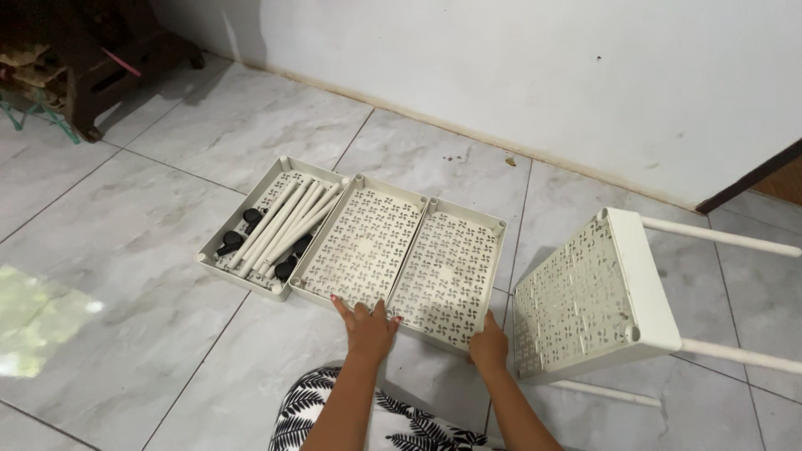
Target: The person assembles a white plastic storage unit by inserting rods into perforated panels and connecting them into a frame. They repeatedly adjust the frame and insert additional rods to secure the structure.
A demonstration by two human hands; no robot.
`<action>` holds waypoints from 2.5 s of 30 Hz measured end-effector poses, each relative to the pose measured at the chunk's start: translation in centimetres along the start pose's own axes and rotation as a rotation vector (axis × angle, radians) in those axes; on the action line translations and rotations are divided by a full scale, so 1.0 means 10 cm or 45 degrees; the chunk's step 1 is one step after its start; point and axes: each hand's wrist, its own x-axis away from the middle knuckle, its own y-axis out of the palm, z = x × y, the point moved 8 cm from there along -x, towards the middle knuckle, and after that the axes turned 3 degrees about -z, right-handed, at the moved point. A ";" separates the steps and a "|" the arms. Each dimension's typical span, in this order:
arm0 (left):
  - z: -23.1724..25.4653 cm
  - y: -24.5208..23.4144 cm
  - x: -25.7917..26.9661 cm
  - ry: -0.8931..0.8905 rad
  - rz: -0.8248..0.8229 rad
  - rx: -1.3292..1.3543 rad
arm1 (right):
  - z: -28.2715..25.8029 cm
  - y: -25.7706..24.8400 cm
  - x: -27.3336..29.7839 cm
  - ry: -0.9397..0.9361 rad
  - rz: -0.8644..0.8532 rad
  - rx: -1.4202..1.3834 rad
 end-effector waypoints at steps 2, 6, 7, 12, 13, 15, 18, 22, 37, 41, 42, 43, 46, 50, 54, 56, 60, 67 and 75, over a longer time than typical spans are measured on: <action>0.00 0.05 -0.01 0.036 -0.006 -0.087 | 0.00 0.02 0.00 -0.009 -0.025 -0.016; -0.01 0.15 -0.04 -0.011 -0.161 -0.172 | 0.14 0.06 0.07 0.108 -0.108 -0.162; -0.03 0.16 -0.03 -0.032 -0.181 -0.171 | 0.17 0.10 0.10 0.151 -0.132 -0.210; -0.13 0.18 0.01 -0.104 -0.285 -0.181 | -0.13 0.12 0.20 -0.077 -0.228 -0.002; -0.11 0.13 -0.01 -0.121 -0.228 -0.181 | -0.18 0.08 0.24 -0.031 -0.306 0.078; -0.05 0.02 -0.04 -0.166 -0.123 -0.080 | -0.78 -0.35 0.44 -0.623 0.006 0.262; 0.43 -0.30 -0.05 -0.033 0.128 0.302 | -1.29 -1.31 1.00 -1.064 0.254 -0.068; 1.65 -1.00 0.07 0.404 0.381 0.710 | -1.48 -2.77 1.59 -1.203 0.694 -0.067; 3.39 -2.12 0.53 0.908 -0.070 1.156 | -0.95 -3.47 1.14 -0.717 0.685 0.690; 3.27 -2.05 0.39 0.872 -0.250 1.045 | -0.95 -3.34 0.91 -0.552 0.607 0.763; 3.26 -2.06 0.40 0.893 -0.227 1.025 | -0.94 -3.32 0.85 -0.496 0.558 0.772; 3.26 -2.08 0.41 0.910 -0.207 1.008 | -0.93 -3.30 0.78 -0.460 0.468 0.763; 3.29 -2.18 0.48 1.062 -0.102 1.004 | -0.96 -3.29 0.54 -0.378 0.090 0.700; 3.27 -2.03 0.41 0.840 -0.223 0.875 | -0.92 -3.28 0.47 -0.305 -0.276 0.648; 3.29 -2.09 0.39 0.813 0.016 0.791 | -1.23 -3.39 1.06 -0.975 0.616 0.856; 3.30 -2.08 0.41 0.793 0.131 0.760 | -1.20 -3.41 1.14 -1.020 0.750 0.815; 3.30 -1.98 0.39 0.669 0.148 0.717 | -1.01 -3.34 0.75 -0.605 0.406 0.813; 3.23 -1.96 0.34 0.673 0.171 0.710 | -0.95 -3.16 0.41 -0.587 0.085 0.795; 3.16 -2.09 0.35 0.836 0.236 0.787 | -0.79 -2.99 0.23 -0.112 -0.860 0.234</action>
